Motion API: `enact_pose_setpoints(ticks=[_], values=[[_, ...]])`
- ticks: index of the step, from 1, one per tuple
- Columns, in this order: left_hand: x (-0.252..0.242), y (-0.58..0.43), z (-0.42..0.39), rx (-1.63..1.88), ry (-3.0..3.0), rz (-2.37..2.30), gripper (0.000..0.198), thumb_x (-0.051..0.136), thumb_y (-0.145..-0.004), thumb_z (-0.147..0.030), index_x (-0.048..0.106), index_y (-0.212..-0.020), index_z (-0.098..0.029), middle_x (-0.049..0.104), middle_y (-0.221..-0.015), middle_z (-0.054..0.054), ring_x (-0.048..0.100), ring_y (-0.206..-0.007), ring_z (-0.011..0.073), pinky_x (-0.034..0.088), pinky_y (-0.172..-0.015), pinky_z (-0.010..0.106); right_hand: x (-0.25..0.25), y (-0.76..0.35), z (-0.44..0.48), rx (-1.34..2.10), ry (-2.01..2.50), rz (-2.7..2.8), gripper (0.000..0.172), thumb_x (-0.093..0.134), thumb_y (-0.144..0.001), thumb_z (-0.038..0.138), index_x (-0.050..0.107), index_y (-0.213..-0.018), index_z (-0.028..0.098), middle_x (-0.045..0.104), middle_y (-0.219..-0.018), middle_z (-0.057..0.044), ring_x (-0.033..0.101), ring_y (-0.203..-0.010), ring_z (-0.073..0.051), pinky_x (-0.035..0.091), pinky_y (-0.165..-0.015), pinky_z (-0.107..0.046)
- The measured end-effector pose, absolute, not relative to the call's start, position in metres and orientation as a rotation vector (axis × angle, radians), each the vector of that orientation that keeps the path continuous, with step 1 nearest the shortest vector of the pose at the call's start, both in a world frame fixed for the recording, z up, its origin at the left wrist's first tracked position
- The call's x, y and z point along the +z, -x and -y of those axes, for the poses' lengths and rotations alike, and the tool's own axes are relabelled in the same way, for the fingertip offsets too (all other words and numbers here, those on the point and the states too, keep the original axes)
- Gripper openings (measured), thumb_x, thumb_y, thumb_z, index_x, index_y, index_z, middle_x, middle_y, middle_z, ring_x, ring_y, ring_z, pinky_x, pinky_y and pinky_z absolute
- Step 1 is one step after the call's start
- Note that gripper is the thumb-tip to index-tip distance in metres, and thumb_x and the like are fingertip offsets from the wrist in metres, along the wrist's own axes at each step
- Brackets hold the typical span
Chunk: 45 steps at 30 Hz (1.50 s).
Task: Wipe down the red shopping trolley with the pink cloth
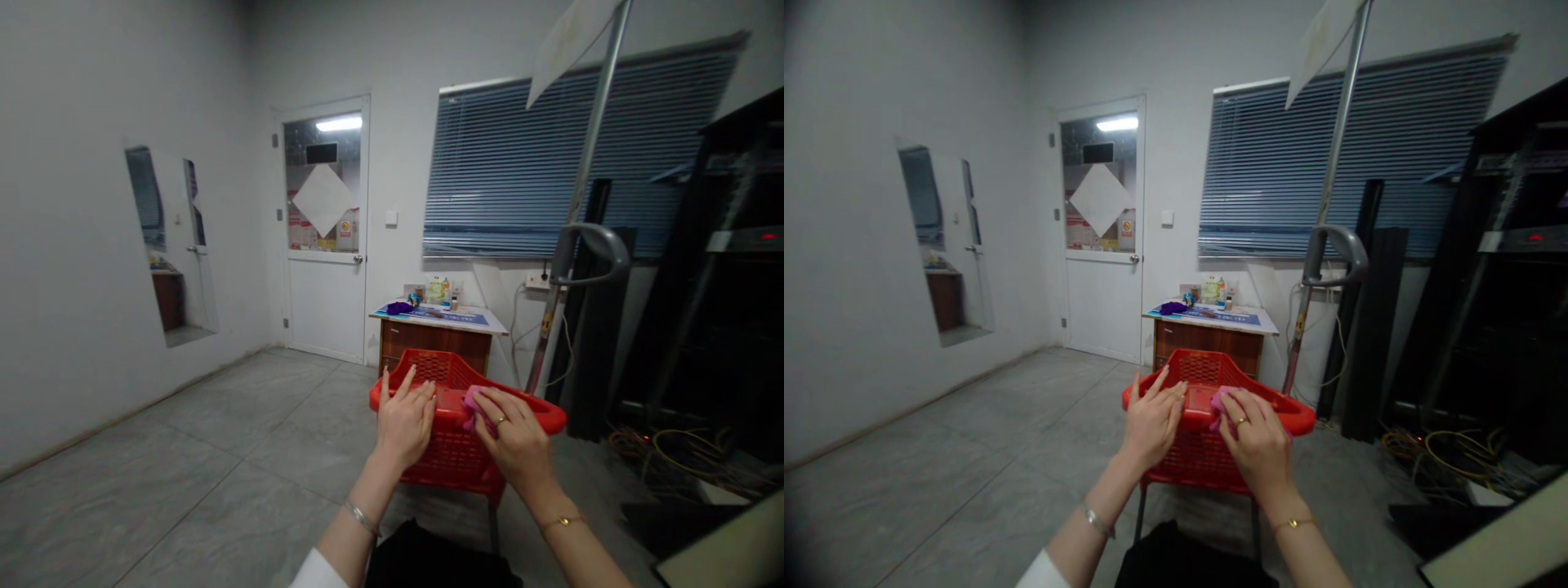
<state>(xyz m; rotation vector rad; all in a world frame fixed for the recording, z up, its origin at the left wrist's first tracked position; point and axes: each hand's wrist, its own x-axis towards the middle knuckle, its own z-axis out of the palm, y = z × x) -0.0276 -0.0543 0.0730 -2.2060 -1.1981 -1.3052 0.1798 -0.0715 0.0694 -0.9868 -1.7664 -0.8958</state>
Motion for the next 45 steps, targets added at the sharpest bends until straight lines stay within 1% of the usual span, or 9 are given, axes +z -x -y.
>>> enact_pose_setpoints(ticks=[4, 11, 16, 22, 30, 34, 37, 41, 45], values=[[0.072, 0.025, 0.054, -1.331, 2.21, 1.197, 0.031, 0.041, -0.099, -0.025, 0.065, -0.119, -0.027, 0.072, -0.116, 0.0, 0.042, -0.137, 0.0212, 0.007, -0.121, 0.056, 0.068, -0.188, 0.07, -0.924, 1.088, 1.654, 0.032, 0.058, -0.087, 0.021, 0.064, -0.118, 0.021, 0.067, -0.114, -0.005, 0.059, -0.104, -0.019, 0.049, -0.096, -0.036], [0.073, 0.032, 0.054, -1.297, 2.218, 1.194, 0.033, 0.04, -0.1, -0.023, 0.065, -0.12, -0.027, 0.074, -0.111, 0.001, 0.043, -0.136, 0.0232, 0.005, -0.12, 0.059, 0.069, -0.133, 0.072, -0.906, 0.935, 1.814, 0.038, 0.056, -0.086, 0.016, 0.062, -0.123, 0.023, 0.067, -0.12, -0.005, 0.057, -0.116, -0.022, 0.047, -0.101, -0.041], [0.074, 0.037, 0.054, -1.275, 2.217, 1.179, 0.034, 0.04, -0.099, -0.023, 0.065, -0.121, -0.027, 0.075, -0.106, 0.002, 0.045, -0.135, 0.0238, 0.007, -0.12, 0.059, 0.066, -0.166, 0.074, -0.887, 0.895, 1.833, 0.044, 0.057, -0.086, 0.016, 0.058, -0.129, 0.026, 0.066, -0.122, -0.003, 0.057, -0.117, -0.02, 0.048, -0.102, -0.039], [0.075, 0.035, 0.056, -1.307, 2.238, 1.177, 0.033, 0.043, -0.098, -0.023, 0.066, -0.12, -0.028, 0.075, -0.107, 0.001, 0.044, -0.135, 0.0234, 0.004, -0.12, 0.059, 0.061, -0.202, 0.074, -0.935, 1.026, 1.62, 0.04, 0.061, -0.084, 0.02, 0.061, -0.124, 0.025, 0.067, -0.117, -0.004, 0.061, -0.107, -0.02, 0.048, -0.101, -0.039], [0.076, 0.045, 0.057, -1.299, 2.242, 1.167, 0.033, 0.041, -0.099, -0.024, 0.065, -0.121, -0.029, 0.075, -0.106, 0.002, 0.045, -0.135, 0.0236, 0.0, -0.119, 0.062, 0.072, -0.144, 0.079, -0.863, 0.966, 1.773, 0.035, 0.058, -0.086, 0.017, 0.064, -0.12, 0.024, 0.068, -0.116, -0.004, 0.059, -0.112, -0.02, 0.048, -0.1, -0.038], [0.076, 0.051, 0.058, -1.255, 2.246, 1.177, 0.033, 0.041, -0.1, -0.025, 0.063, -0.124, -0.031, 0.071, -0.118, 0.0, 0.041, -0.138, 0.0229, 0.001, -0.119, 0.062, 0.075, -0.152, 0.084, -0.826, 0.98, 1.817, 0.033, 0.056, -0.087, 0.019, 0.065, -0.119, 0.025, 0.068, -0.116, -0.003, 0.059, -0.11, -0.019, 0.048, -0.098, -0.037], [0.076, 0.051, 0.059, -1.244, 2.286, 1.156, 0.034, 0.041, -0.1, -0.025, 0.06, -0.128, -0.032, 0.066, -0.126, 0.0, 0.039, -0.139, 0.0216, 0.003, -0.119, 0.06, 0.077, -0.175, 0.086, -0.823, 1.036, 1.763, 0.03, 0.056, -0.088, 0.023, 0.065, -0.117, 0.024, 0.069, -0.113, -0.003, 0.061, -0.103, -0.018, 0.049, -0.095, -0.036], [0.076, 0.047, 0.061, -1.279, 2.324, 1.138, 0.035, 0.041, -0.1, -0.025, 0.059, -0.129, -0.033, 0.066, -0.127, -0.001, 0.038, -0.139, 0.0209, 0.003, -0.12, 0.06, 0.077, -0.182, 0.09, -0.858, 1.112, 1.654, 0.026, 0.056, -0.089, 0.026, 0.066, -0.113, 0.023, 0.069, -0.109, -0.004, 0.061, -0.099, -0.019, 0.05, -0.093, -0.036], [0.078, 0.044, 0.065, -1.295, 2.325, 1.145, 0.035, 0.04, -0.1, -0.025, 0.06, -0.128, -0.032, 0.066, -0.126, -0.002, 0.038, -0.139, 0.021, 0.0, -0.12, 0.06, 0.075, -0.143, 0.094, -0.872, 1.042, 1.72, 0.029, 0.056, -0.087, 0.02, 0.066, -0.114, 0.023, 0.069, -0.112, -0.004, 0.06, -0.105, -0.02, 0.048, -0.095, -0.037]])
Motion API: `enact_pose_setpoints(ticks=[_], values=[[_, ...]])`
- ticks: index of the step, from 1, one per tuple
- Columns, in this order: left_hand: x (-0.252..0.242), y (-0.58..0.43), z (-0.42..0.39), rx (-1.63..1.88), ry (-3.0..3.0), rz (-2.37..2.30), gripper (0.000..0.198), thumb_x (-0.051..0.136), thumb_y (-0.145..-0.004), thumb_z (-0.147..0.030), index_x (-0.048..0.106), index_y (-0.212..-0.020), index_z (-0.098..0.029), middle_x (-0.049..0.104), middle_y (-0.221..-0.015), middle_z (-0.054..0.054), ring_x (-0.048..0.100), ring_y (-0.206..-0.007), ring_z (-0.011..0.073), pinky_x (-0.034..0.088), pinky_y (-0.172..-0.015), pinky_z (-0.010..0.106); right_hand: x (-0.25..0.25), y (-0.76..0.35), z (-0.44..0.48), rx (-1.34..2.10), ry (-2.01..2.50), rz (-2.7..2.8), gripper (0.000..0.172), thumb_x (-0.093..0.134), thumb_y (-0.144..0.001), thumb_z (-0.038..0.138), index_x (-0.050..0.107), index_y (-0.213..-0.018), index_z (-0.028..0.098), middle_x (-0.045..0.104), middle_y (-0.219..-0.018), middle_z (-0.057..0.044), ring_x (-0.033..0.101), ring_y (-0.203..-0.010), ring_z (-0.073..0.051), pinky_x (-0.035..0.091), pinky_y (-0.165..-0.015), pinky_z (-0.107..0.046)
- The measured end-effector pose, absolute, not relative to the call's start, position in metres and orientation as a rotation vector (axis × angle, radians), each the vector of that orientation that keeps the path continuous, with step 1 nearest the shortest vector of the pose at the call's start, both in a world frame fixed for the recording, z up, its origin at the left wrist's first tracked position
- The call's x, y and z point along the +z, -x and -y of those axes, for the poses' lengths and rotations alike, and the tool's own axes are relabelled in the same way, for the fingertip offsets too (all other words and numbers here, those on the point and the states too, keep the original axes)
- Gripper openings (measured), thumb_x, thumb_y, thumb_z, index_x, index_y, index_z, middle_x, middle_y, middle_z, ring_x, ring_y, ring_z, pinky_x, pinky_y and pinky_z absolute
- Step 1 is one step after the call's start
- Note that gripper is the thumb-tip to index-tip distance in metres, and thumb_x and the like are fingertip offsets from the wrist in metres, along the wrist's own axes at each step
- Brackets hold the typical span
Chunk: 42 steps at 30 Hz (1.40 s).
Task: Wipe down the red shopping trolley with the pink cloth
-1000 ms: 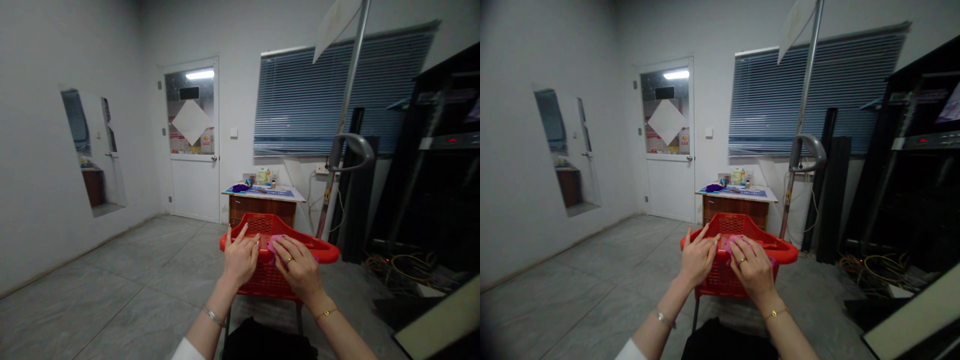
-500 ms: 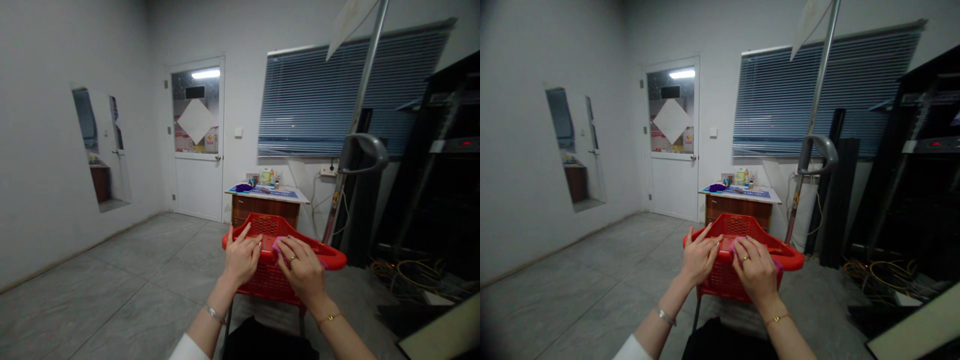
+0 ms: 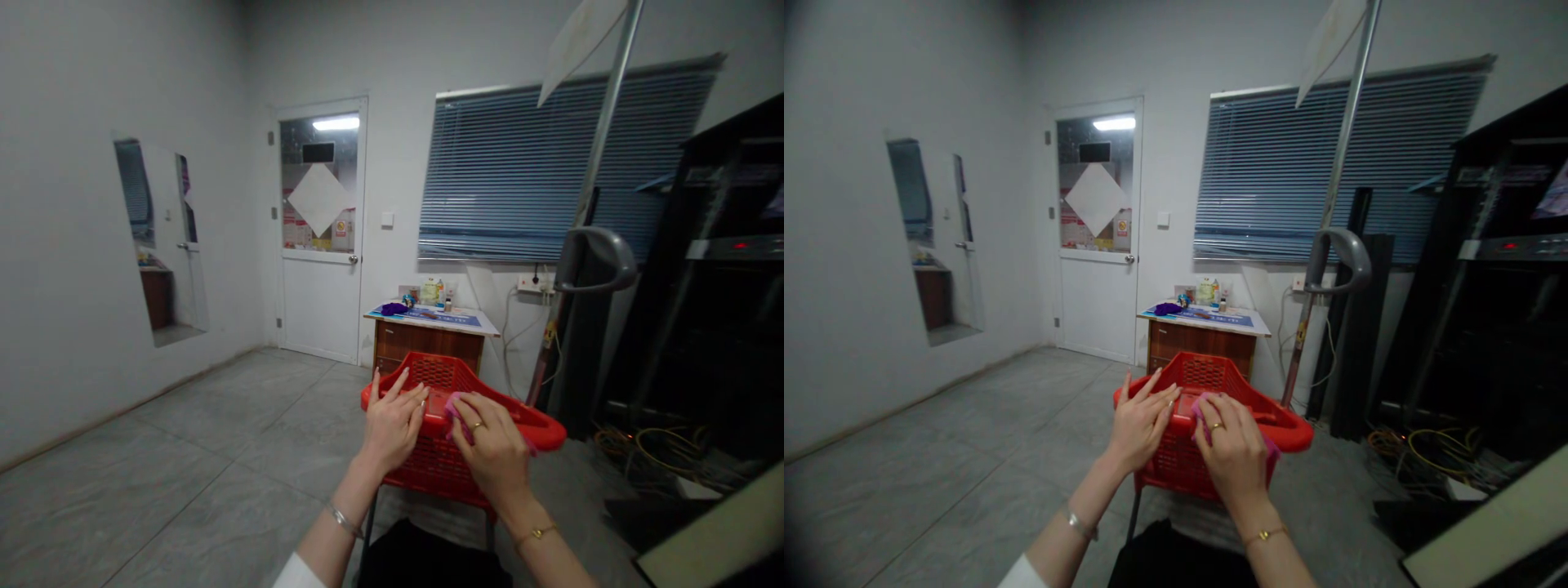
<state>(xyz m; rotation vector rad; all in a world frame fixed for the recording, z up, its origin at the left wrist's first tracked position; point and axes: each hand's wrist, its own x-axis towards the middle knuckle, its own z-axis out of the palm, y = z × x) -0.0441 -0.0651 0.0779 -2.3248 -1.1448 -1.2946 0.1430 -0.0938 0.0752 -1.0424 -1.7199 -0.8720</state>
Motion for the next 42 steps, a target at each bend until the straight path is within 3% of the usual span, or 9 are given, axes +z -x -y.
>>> enact_pose_setpoints(ticks=[6, 16, 21, 26, 33, 37, 42], values=[[0.08, 0.049, 0.068, -1.303, 2.349, 1.144, 0.034, 0.038, -0.1, -0.024, 0.065, -0.121, -0.029, 0.07, -0.118, -0.001, 0.041, -0.137, 0.0238, -0.009, -0.117, 0.063, 0.072, -0.123, 0.099, -0.867, 0.943, 1.78, 0.034, 0.057, -0.086, 0.016, 0.065, -0.118, 0.025, 0.068, -0.116, -0.003, 0.058, -0.112, -0.021, 0.047, -0.098, -0.037], [0.078, 0.044, 0.065, -1.358, 2.317, 1.129, 0.032, 0.043, -0.097, -0.02, 0.067, -0.116, -0.03, 0.073, -0.111, -0.002, 0.045, -0.135, 0.0235, -0.004, -0.119, 0.061, 0.074, -0.149, 0.093, -0.888, 1.135, 1.587, 0.023, 0.057, -0.088, 0.024, 0.069, -0.108, 0.021, 0.069, -0.109, -0.004, 0.058, -0.102, -0.019, 0.047, -0.094, -0.035], [0.076, 0.049, 0.056, -1.343, 2.3, 1.142, 0.032, 0.044, -0.097, -0.02, 0.067, -0.116, -0.032, 0.073, -0.112, -0.004, 0.046, -0.134, 0.0233, -0.008, -0.118, 0.061, 0.077, -0.116, 0.088, -0.853, 1.059, 1.707, 0.023, 0.056, -0.088, 0.021, 0.069, -0.108, 0.021, 0.07, -0.109, -0.003, 0.056, -0.107, -0.02, 0.044, -0.098, -0.035], [0.075, 0.061, 0.046, -1.332, 2.31, 1.147, 0.033, 0.043, -0.098, -0.019, 0.068, -0.114, -0.032, 0.073, -0.112, -0.004, 0.045, -0.135, 0.0233, -0.012, -0.116, 0.062, 0.074, -0.161, 0.084, -0.824, 1.12, 1.686, 0.025, 0.055, -0.089, 0.025, 0.068, -0.111, 0.022, 0.068, -0.111, -0.002, 0.057, -0.103, -0.019, 0.044, -0.096, -0.033], [0.075, 0.057, 0.03, -1.3, 2.342, 1.181, 0.031, 0.044, -0.098, -0.023, 0.068, -0.114, -0.034, 0.072, -0.113, -0.004, 0.045, -0.135, 0.0221, -0.004, -0.118, 0.061, 0.074, -0.146, 0.074, -0.833, 1.201, 1.593, 0.021, 0.057, -0.088, 0.023, 0.069, -0.104, 0.019, 0.068, -0.105, -0.004, 0.056, -0.098, -0.019, 0.045, -0.092, -0.032], [0.075, 0.061, 0.019, -1.269, 2.389, 1.199, 0.032, 0.042, -0.099, -0.025, 0.065, -0.118, -0.036, 0.071, -0.115, -0.006, 0.042, -0.137, 0.0207, -0.005, -0.118, 0.061, 0.081, -0.108, 0.071, -0.781, 1.146, 1.723, 0.02, 0.059, -0.087, 0.021, 0.07, -0.103, 0.021, 0.068, -0.106, -0.002, 0.055, -0.101, -0.02, 0.044, -0.093, -0.031], [0.077, 0.068, 0.014, -1.22, 2.448, 1.231, 0.033, 0.039, -0.1, -0.027, 0.065, -0.118, -0.036, 0.071, -0.116, -0.007, 0.039, -0.138, 0.0198, -0.004, -0.119, 0.06, 0.084, -0.136, 0.071, -0.736, 1.198, 1.703, 0.021, 0.058, -0.088, 0.024, 0.069, -0.106, 0.023, 0.068, -0.106, -0.002, 0.056, -0.097, -0.018, 0.044, -0.09, -0.03]])
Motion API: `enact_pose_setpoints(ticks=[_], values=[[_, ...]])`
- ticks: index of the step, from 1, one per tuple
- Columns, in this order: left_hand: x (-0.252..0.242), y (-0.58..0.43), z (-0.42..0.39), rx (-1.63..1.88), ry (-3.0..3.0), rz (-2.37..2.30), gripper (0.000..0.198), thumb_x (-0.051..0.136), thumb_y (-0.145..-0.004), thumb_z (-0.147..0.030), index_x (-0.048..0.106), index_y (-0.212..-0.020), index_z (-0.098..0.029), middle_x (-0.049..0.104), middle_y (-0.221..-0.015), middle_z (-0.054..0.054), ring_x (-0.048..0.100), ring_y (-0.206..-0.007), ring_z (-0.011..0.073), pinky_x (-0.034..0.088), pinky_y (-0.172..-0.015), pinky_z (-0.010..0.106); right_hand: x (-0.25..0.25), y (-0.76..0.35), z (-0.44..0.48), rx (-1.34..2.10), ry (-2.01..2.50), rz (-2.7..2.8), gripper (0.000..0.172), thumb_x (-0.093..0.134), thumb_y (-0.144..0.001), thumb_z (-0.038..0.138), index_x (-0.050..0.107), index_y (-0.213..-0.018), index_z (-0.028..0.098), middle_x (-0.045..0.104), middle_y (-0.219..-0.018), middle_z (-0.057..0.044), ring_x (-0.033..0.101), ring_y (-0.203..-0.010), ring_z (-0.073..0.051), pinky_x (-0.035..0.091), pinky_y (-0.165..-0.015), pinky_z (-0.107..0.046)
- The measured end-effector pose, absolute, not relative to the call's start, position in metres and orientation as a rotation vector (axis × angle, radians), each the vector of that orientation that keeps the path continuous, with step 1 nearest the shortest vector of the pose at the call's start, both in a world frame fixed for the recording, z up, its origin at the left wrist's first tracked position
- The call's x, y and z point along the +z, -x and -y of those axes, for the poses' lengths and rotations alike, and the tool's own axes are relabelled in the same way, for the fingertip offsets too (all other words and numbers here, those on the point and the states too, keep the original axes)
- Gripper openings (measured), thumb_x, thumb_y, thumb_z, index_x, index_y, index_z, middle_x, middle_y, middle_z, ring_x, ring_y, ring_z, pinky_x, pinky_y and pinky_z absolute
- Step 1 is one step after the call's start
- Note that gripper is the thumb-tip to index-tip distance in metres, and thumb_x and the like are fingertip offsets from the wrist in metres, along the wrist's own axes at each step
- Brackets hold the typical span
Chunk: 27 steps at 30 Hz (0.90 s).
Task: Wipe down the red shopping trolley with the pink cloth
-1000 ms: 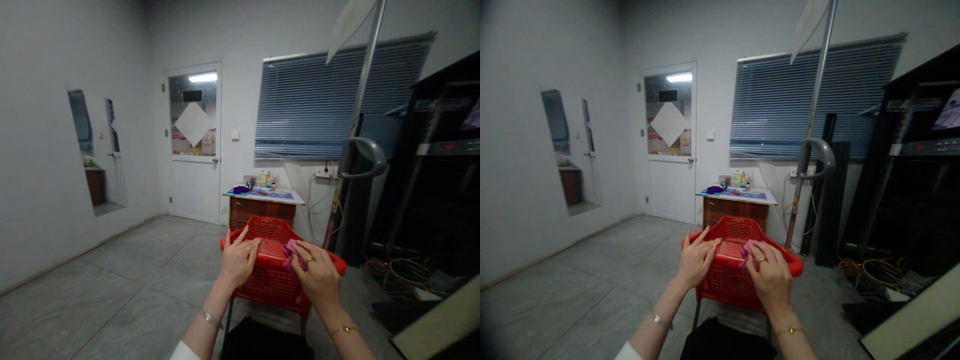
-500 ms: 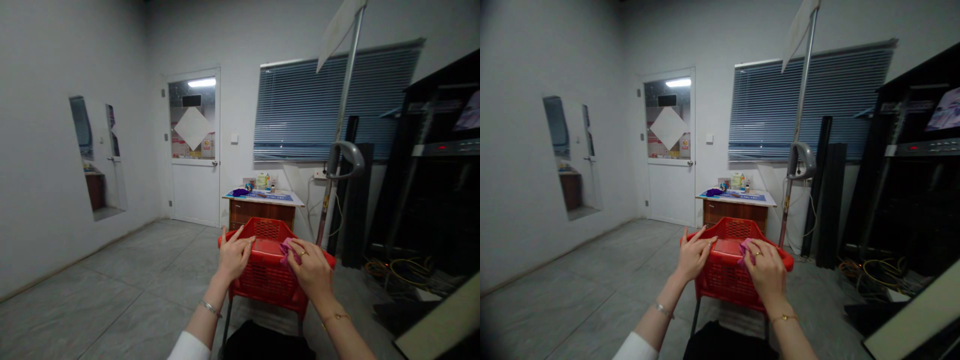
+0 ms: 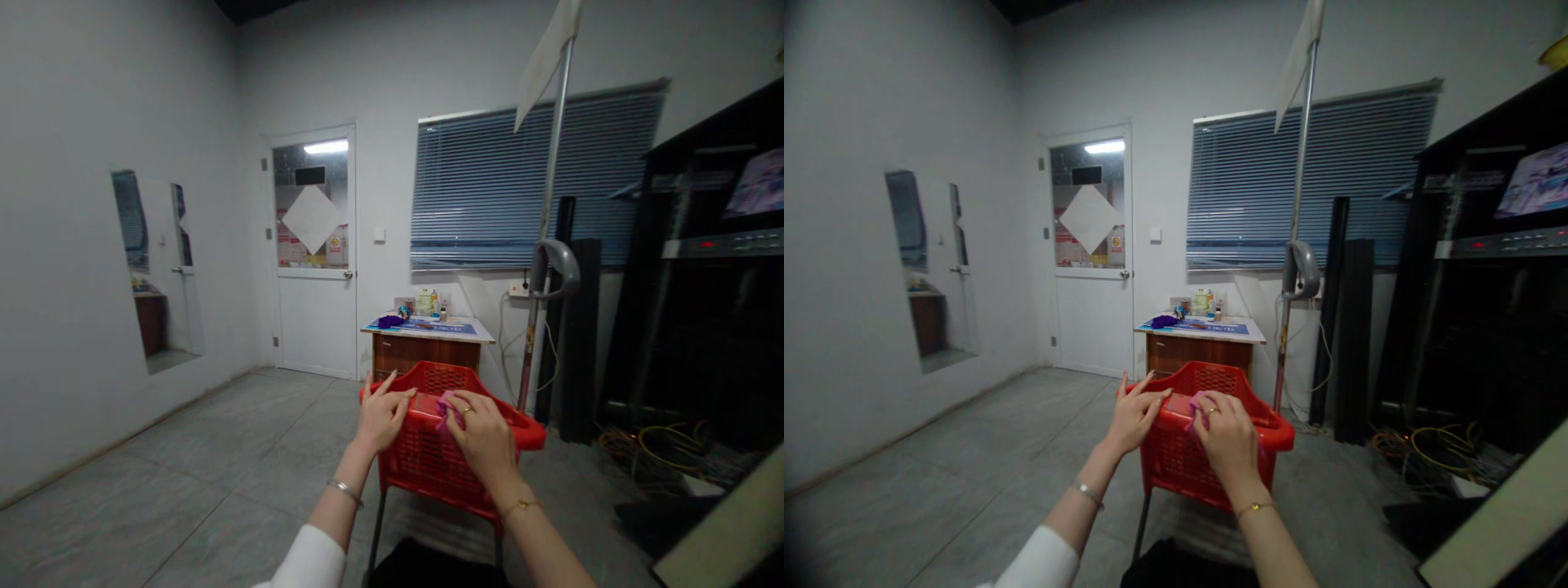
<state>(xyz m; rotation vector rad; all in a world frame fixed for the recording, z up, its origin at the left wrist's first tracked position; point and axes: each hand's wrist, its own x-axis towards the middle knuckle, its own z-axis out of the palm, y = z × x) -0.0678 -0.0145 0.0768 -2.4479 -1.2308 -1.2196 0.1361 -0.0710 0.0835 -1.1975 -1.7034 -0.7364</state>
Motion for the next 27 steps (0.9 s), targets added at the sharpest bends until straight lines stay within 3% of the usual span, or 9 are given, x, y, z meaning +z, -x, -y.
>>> enact_pose_setpoints(ticks=[7, 11, 22, 27], values=[[0.094, 0.025, 0.022, -1.145, 2.394, 1.373, 0.037, 0.033, -0.102, -0.033, 0.066, -0.118, -0.03, 0.06, -0.134, -0.002, 0.032, -0.143, 0.0235, 0.012, -0.119, 0.059, 0.082, -0.151, 0.071, -0.762, 1.335, 1.533, 0.023, 0.055, -0.09, 0.028, 0.07, -0.105, 0.02, 0.068, -0.104, -0.004, 0.056, -0.094, -0.019, 0.044, -0.087, -0.031], [0.093, 0.002, 0.021, -1.077, 2.395, 1.438, 0.038, 0.032, -0.101, -0.031, 0.062, -0.125, -0.031, 0.062, -0.133, -0.002, 0.048, -0.132, 0.022, 0.026, -0.116, 0.053, 0.085, -0.126, 0.07, -0.768, 1.31, 1.57, 0.022, 0.055, -0.089, 0.026, 0.07, -0.104, 0.019, 0.067, -0.105, -0.007, 0.055, -0.098, -0.02, 0.043, -0.089, -0.032], [0.085, 0.003, 0.011, -1.237, 2.348, 1.343, 0.035, 0.036, -0.1, -0.029, 0.065, -0.119, -0.032, 0.067, -0.125, -0.001, 0.057, -0.122, 0.0215, 0.032, -0.111, 0.05, 0.08, -0.17, 0.07, -0.794, 1.348, 1.474, 0.025, 0.049, -0.091, 0.029, 0.07, -0.102, 0.021, 0.068, -0.101, -0.005, 0.056, -0.09, -0.019, 0.043, -0.084, -0.032], [0.082, -0.002, 0.01, -1.226, 2.359, 1.325, 0.035, 0.038, -0.099, -0.026, 0.066, -0.119, -0.03, 0.067, -0.126, 0.0, 0.058, -0.121, 0.0208, 0.033, -0.111, 0.047, 0.081, -0.129, 0.064, -0.846, 1.304, 1.503, 0.022, 0.051, -0.09, 0.026, 0.069, -0.101, 0.02, 0.068, -0.101, -0.006, 0.054, -0.092, -0.02, 0.043, -0.084, -0.032]])
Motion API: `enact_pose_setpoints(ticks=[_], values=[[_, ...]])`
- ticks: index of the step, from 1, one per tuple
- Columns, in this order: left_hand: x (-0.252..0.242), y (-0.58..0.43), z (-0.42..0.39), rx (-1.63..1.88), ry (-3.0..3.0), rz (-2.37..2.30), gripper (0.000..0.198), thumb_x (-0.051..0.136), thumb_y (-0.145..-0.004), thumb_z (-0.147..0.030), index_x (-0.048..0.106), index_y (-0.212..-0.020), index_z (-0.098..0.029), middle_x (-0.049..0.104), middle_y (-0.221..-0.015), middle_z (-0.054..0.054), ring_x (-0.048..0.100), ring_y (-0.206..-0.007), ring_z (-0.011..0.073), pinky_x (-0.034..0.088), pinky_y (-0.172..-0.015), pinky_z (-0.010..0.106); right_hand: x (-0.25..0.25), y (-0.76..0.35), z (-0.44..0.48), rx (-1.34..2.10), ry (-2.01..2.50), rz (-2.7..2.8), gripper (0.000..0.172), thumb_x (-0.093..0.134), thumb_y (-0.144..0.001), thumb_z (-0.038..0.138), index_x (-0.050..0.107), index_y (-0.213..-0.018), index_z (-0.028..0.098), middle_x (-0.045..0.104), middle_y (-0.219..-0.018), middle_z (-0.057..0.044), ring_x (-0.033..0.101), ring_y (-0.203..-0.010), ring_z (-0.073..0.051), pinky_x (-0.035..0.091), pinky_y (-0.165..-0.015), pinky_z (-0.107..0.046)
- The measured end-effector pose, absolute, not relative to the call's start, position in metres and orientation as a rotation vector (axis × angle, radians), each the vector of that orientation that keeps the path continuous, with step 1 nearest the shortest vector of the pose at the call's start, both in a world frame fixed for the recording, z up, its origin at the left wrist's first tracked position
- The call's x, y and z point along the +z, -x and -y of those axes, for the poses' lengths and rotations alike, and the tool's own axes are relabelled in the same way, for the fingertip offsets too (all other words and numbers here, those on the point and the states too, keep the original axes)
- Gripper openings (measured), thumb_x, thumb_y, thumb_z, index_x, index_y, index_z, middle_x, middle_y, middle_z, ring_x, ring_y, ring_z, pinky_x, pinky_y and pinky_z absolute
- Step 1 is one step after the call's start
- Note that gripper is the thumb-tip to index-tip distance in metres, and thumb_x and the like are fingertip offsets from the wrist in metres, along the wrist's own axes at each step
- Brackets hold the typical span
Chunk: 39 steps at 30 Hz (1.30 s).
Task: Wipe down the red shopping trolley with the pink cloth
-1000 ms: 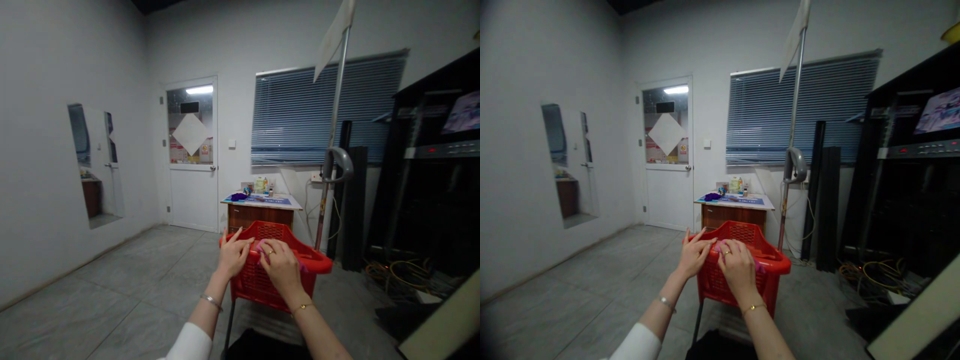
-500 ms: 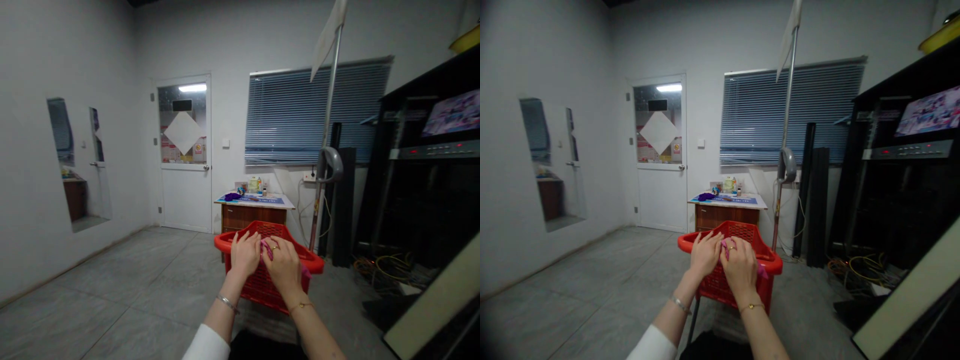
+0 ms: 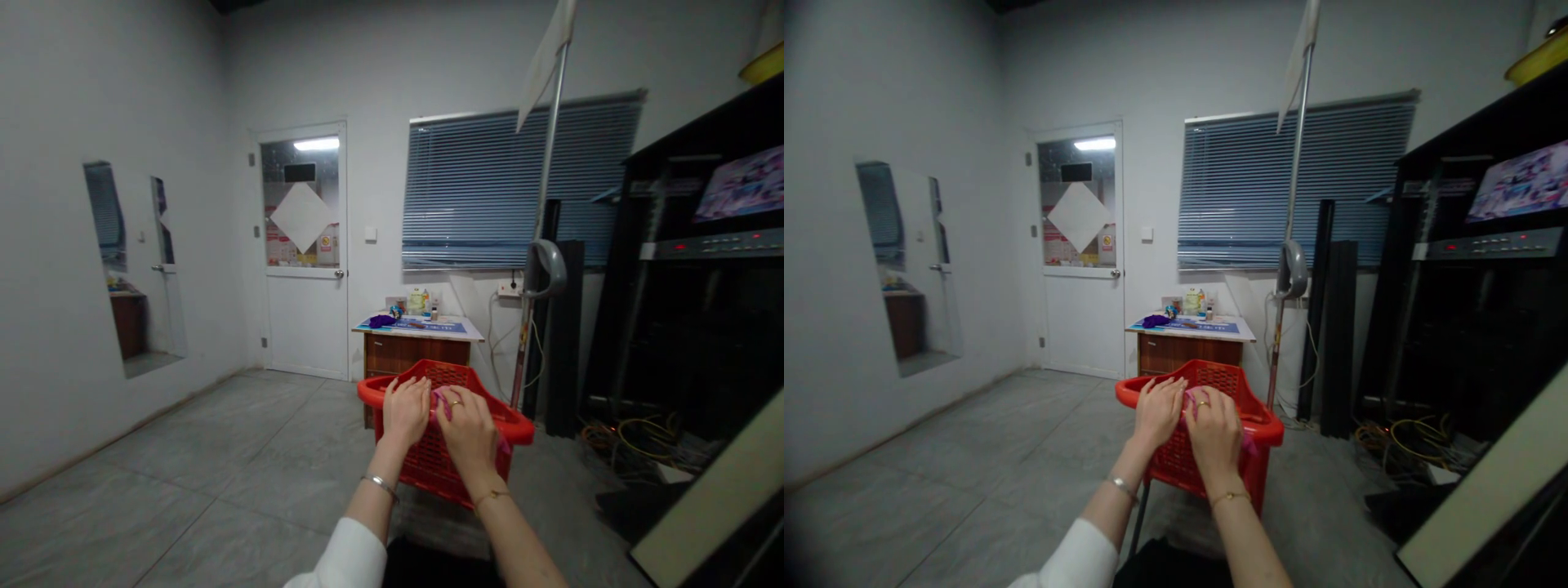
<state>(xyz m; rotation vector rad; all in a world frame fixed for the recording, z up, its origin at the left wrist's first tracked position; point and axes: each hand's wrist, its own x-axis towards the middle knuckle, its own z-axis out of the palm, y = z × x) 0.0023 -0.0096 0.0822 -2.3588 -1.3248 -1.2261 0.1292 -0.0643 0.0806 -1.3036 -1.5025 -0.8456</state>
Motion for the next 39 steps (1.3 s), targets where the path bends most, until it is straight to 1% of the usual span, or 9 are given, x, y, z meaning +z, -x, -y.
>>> enact_pose_setpoints(ticks=[3, 6, 11, 14, 20, 25, 30, 34, 39], values=[[0.083, 0.003, 0.006, -1.164, 2.385, 1.325, 0.034, 0.041, -0.097, -0.024, 0.064, -0.121, -0.031, 0.065, -0.128, -0.001, 0.057, -0.122, 0.0213, 0.034, -0.109, 0.047, 0.082, -0.11, 0.062, -0.808, 1.252, 1.625, 0.02, 0.054, -0.089, 0.025, 0.069, -0.101, 0.022, 0.068, -0.104, -0.005, 0.054, -0.096, -0.019, 0.042, -0.087, -0.031], [0.085, 0.006, 0.003, -1.173, 2.367, 1.365, 0.034, 0.039, -0.098, -0.024, 0.065, -0.119, -0.03, 0.067, -0.125, -0.001, 0.06, -0.118, 0.0209, 0.035, -0.108, 0.046, 0.083, -0.127, 0.061, -0.77, 1.266, 1.641, 0.021, 0.053, -0.089, 0.025, 0.069, -0.102, 0.022, 0.068, -0.104, -0.004, 0.054, -0.095, -0.018, 0.042, -0.086, -0.03], [0.087, -0.001, 0.002, -1.229, 2.333, 1.377, 0.033, 0.039, -0.099, -0.026, 0.068, -0.114, -0.029, 0.069, -0.122, 0.0, 0.061, -0.116, 0.0201, 0.037, -0.106, 0.044, 0.083, -0.184, 0.063, -0.744, 1.404, 1.523, 0.025, 0.05, -0.09, 0.029, 0.071, -0.102, 0.022, 0.068, -0.1, -0.003, 0.055, -0.086, -0.017, 0.042, -0.079, -0.03], [0.086, -0.007, 0.002, -1.264, 2.291, 1.394, 0.033, 0.039, -0.099, -0.026, 0.07, -0.111, -0.028, 0.07, -0.119, 0.001, 0.063, -0.113, 0.0211, 0.037, -0.104, 0.044, 0.083, -0.182, 0.064, -0.759, 1.454, 1.39, 0.025, 0.05, -0.09, 0.031, 0.071, -0.098, 0.021, 0.068, -0.097, -0.004, 0.054, -0.081, -0.017, 0.042, -0.077, -0.031], [0.086, -0.004, -0.005, -1.217, 2.298, 1.359, 0.034, 0.037, -0.099, -0.024, 0.069, -0.111, -0.026, 0.072, -0.116, 0.003, 0.064, -0.111, 0.0208, 0.039, -0.101, 0.042, 0.078, -0.126, 0.059, -0.832, 1.258, 1.582, 0.023, 0.053, -0.088, 0.02, 0.069, -0.105, 0.021, 0.068, -0.106, -0.005, 0.053, -0.1, -0.02, 0.042, -0.089, -0.032], [0.088, 0.006, -0.011, -1.164, 2.336, 1.335, 0.035, 0.037, -0.099, -0.026, 0.068, -0.115, -0.028, 0.07, -0.12, 0.001, 0.063, -0.111, 0.0197, 0.041, -0.097, 0.039, 0.076, -0.165, 0.064, -0.788, 1.21, 1.622, 0.025, 0.053, -0.09, 0.025, 0.069, -0.109, 0.024, 0.068, -0.108, -0.002, 0.055, -0.099, -0.017, 0.043, -0.09, -0.03], [0.089, 0.002, -0.01, -1.189, 2.358, 1.339, 0.035, 0.036, -0.1, -0.027, 0.068, -0.116, -0.028, 0.07, -0.12, 0.0, 0.062, -0.112, 0.0198, 0.04, -0.098, 0.04, 0.075, -0.218, 0.071, -0.768, 1.343, 1.398, 0.027, 0.051, -0.091, 0.033, 0.07, -0.107, 0.022, 0.069, -0.104, -0.003, 0.057, -0.091, -0.017, 0.045, -0.086, -0.03], [0.088, -0.006, -0.01, -1.222, 2.34, 1.36, 0.035, 0.037, -0.099, -0.028, 0.068, -0.114, -0.029, 0.07, -0.12, 0.0, 0.063, -0.11, 0.0197, 0.04, -0.097, 0.039, 0.073, -0.191, 0.066, -0.817, 1.323, 1.442, 0.025, 0.051, -0.09, 0.027, 0.071, -0.105, 0.021, 0.069, -0.104, -0.005, 0.057, -0.097, -0.018, 0.044, -0.09, -0.032], [0.088, 0.002, -0.014, -1.172, 2.383, 1.323, 0.036, 0.036, -0.1, -0.028, 0.067, -0.118, -0.03, 0.07, -0.121, 0.0, 0.062, -0.112, 0.019, 0.041, -0.097, 0.038, 0.072, -0.151, 0.062, -0.822, 1.195, 1.635, 0.026, 0.053, -0.089, 0.02, 0.069, -0.11, 0.022, 0.069, -0.111, -0.003, 0.055, -0.105, -0.018, 0.043, -0.096, -0.033]])
